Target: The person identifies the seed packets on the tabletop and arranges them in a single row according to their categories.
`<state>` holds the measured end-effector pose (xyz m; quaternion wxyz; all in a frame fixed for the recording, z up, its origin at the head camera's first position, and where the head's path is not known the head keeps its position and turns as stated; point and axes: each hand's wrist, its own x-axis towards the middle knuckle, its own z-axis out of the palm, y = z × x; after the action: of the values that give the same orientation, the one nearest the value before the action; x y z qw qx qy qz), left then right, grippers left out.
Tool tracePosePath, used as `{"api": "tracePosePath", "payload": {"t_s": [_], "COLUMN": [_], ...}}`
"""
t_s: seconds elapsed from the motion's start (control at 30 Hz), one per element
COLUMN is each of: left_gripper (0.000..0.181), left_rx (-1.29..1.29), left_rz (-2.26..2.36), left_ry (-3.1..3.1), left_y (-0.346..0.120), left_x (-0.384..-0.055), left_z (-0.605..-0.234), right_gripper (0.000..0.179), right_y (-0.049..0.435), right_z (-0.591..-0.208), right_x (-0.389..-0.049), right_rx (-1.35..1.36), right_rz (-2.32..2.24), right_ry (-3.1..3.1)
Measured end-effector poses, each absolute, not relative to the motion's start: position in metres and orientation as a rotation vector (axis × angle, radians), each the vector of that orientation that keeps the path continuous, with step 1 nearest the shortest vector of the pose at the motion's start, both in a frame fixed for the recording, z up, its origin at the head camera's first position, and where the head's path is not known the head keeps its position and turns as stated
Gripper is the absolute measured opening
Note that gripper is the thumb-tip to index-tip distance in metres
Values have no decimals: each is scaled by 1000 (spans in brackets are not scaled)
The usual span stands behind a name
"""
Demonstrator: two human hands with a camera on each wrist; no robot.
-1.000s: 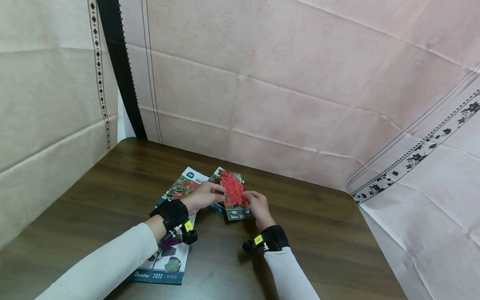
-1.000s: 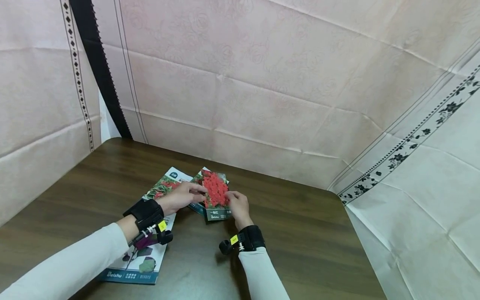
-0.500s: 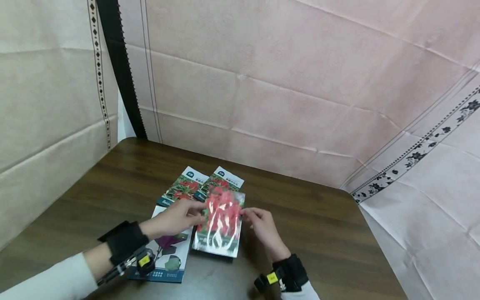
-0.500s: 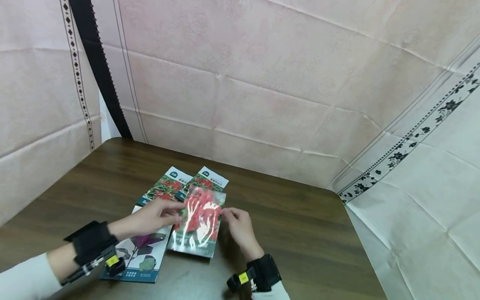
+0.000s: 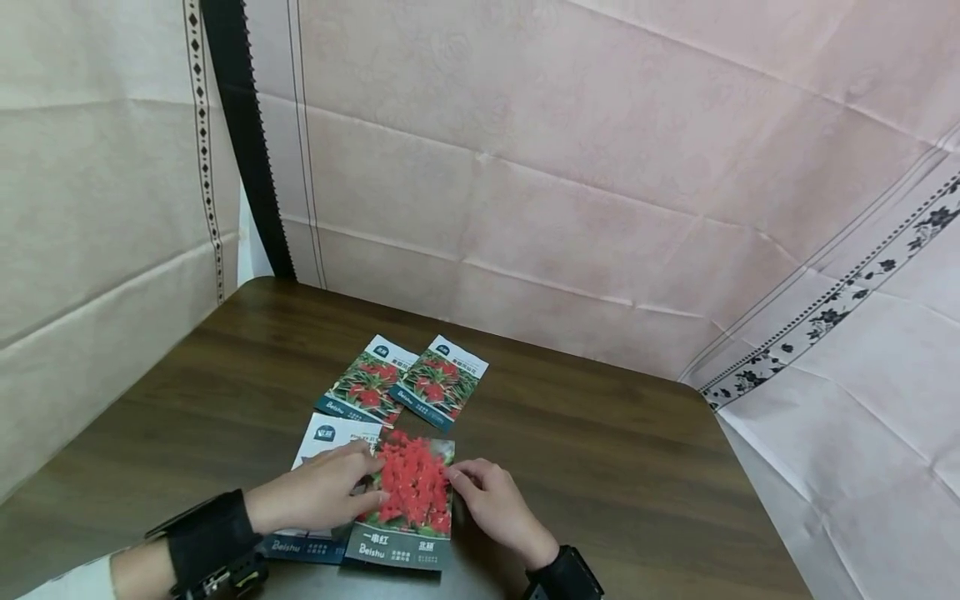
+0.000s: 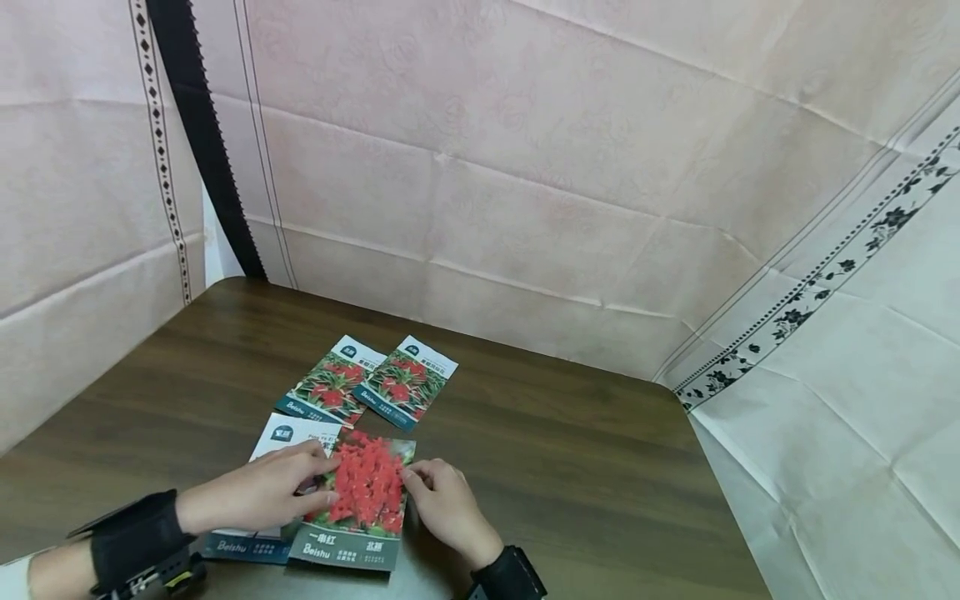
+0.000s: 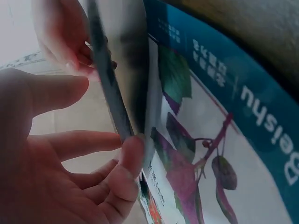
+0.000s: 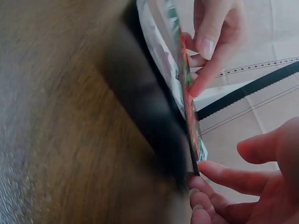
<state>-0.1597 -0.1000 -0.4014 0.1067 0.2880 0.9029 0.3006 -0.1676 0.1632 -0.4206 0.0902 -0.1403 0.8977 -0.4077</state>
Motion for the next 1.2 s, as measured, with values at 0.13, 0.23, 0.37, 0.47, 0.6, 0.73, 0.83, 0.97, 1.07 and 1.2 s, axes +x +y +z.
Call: {"api": "tracePosePath", "payload": {"t_s": [0.13,0.23,0.37,0.47,0.6,0.73,0.83,0.97,1.07,1.2], "left_gripper": [58,56,54,58,60,58,51,32,32,40], "left_rx": [869,886,919,917,892,884,877,848,797,671], "left_rz": [833,806,794,790,790,805,860,988,1069,1148], "left_ry": [2658,2651,2638,2641,2657,2648,2635,2672,2737,2795], "left_y": [-98,-98,-98,-97,-95,-94,-93,-88,-85,-81], "left_x": [-164,-167,-170,-173,-177,-180,-185,-202,-224,-260], "left_z": [-404,-406,-407,-407,-408,-408,-406,-402,-399,-400], "right_gripper": [40,39,36,35,36,35,34,36,41,43], "right_y": [162,160,158,158,159,160,160,160,160,157], "right_z": [-423,-423,-425,-426,-428,-429,-425,-414,-407,-407], "right_x": [-168,-168,-167,-167,-167,-169,-174,-191,-208,-232], "right_rx": [-438,-449,-470,-474,-474,-485,-450,-283,-158,-64], "right_rz": [-1167,-1148,-1124,-1107,-1106,-1128,-1235,-1554,-1761,-1903], "right_ry": [2705,2714,2701,2693,2690,2695,2702,2577,2419,2317]}}
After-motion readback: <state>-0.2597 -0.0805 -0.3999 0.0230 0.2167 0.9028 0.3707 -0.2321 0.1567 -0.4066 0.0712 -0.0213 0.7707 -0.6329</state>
